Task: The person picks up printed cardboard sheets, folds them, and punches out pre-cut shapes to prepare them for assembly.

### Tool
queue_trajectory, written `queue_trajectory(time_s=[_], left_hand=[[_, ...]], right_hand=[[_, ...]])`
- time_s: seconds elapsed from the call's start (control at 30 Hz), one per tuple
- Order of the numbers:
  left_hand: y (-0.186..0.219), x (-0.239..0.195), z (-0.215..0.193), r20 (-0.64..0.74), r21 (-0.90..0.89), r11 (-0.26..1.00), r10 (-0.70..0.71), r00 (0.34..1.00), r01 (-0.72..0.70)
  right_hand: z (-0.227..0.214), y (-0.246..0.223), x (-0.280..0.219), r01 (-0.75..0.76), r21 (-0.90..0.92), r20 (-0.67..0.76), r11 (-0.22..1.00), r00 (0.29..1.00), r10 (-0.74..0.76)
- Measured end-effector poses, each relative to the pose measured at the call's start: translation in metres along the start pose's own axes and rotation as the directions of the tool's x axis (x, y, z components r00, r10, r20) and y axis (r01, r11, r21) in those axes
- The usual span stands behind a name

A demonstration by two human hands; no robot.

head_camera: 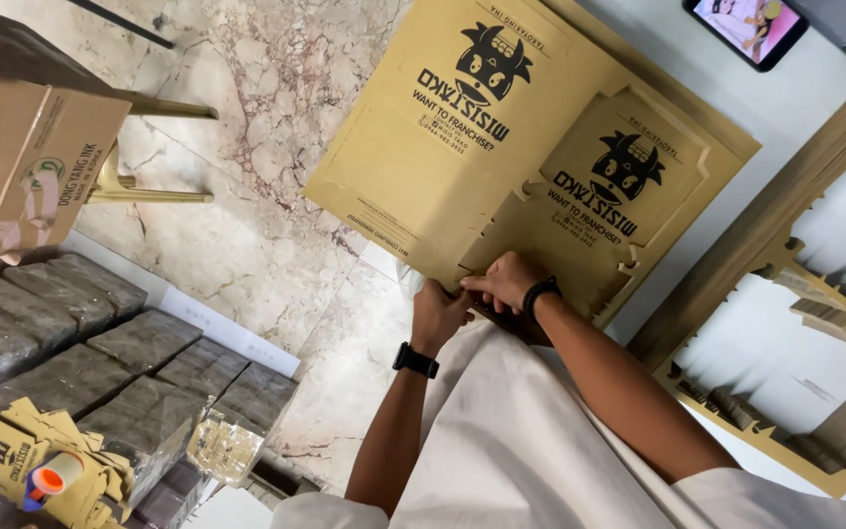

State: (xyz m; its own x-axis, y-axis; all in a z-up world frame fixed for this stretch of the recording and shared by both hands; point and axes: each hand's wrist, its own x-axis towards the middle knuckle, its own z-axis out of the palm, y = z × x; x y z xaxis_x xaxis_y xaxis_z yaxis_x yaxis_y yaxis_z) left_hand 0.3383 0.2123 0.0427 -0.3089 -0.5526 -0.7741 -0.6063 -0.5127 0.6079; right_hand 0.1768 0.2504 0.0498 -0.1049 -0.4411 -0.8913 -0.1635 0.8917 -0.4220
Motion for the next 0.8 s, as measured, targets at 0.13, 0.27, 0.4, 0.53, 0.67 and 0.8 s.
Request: queue_trajectory(time_s=[0.13,0.27,0.4,0.53,0.67,0.8], left_hand=[[-0.009,0.006,0.006,-0.024,0.146,0.988,0.063,0.998,-0.059],[0.021,-0.002,0.009,-0.126,0.465,0.878,-0.063,0.99,0.115],[0.034,-0.013,-0.002,-0.059,0.532,0.841,-0.082,0.995,0.101],[0.041,-0.017,-0.045,0.181,0.06,0.997,0.03,0.983,-0.042],[0.011,0.024,-0.05,0.155,-0.366,0.91,-0.148,0.977,0.196],[0.003,0.035,-0.039,0.027,-0.203,0.976,-0.071,0.997,0.075]], right_hand=[[0.008,0.012,0.004,0.078,0.079,-0.067,0.994,0.995,-0.073],[0.006,-0.014,-0.016,0.124,0.106,-0.161,0.987,0.981,-0.106],[-0.008,-0.034,-0.044,0.139,0.077,-0.149,0.987,0.981,-0.127],[0.005,0.011,0.001,0.104,0.099,-0.027,0.99,0.994,-0.101],[0.005,0.006,-0.004,0.088,0.105,-0.013,0.991,0.996,-0.087],[-0.011,-0.029,-0.039,0.104,0.14,-0.053,0.985,0.994,-0.097]])
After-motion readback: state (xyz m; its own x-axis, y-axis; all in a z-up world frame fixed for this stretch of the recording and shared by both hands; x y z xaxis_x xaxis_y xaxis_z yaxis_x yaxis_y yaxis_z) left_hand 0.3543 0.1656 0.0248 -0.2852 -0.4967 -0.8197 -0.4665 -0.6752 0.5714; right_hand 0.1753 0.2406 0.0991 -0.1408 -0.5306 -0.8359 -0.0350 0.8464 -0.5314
